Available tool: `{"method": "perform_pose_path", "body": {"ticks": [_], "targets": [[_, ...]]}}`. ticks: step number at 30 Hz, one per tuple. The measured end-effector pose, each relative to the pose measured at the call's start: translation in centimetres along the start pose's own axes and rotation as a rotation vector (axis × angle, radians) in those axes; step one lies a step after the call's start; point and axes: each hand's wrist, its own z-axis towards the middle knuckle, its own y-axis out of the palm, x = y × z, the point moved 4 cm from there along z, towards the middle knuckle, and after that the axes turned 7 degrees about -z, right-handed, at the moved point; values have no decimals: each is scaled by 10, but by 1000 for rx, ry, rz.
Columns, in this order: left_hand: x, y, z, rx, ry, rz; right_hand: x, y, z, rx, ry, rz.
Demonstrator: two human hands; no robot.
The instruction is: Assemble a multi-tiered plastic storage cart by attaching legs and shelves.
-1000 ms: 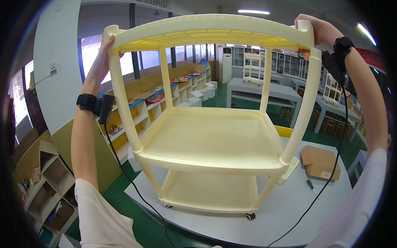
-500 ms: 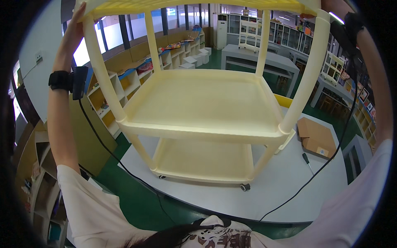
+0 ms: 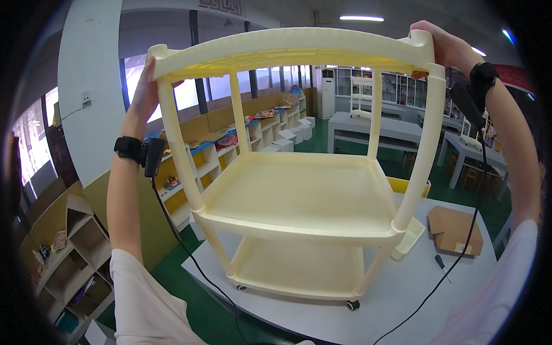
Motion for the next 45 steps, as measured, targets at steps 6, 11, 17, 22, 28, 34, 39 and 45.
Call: {"method": "perform_pose_path", "body": {"ticks": [6, 11, 17, 22, 28, 34, 39, 45], "targets": [[7, 7, -13, 130, -30, 152, 14, -2, 5, -84, -82, 121], [-2, -11, -19, 102, -245, 118, 12, 2, 6, -81, -147, 120], [-6, 5, -29, -11, -205, -209, 15, -12, 13, -36, -167, 150], [-13, 0, -30, -31, -216, -309, 14, -9, 17, -110, -187, 92], [-18, 1, -27, -12, -257, -420, 16, -21, 26, -68, -170, 81], [-16, -1, -29, 75, -240, -371, 20, -17, 31, -14, -189, 84], [-17, -3, -30, 130, -249, -389, 20, -17, 33, -75, -171, 108], [-20, -20, -34, 249, -218, -137, 26, -24, 20, -96, -157, 105]]}}
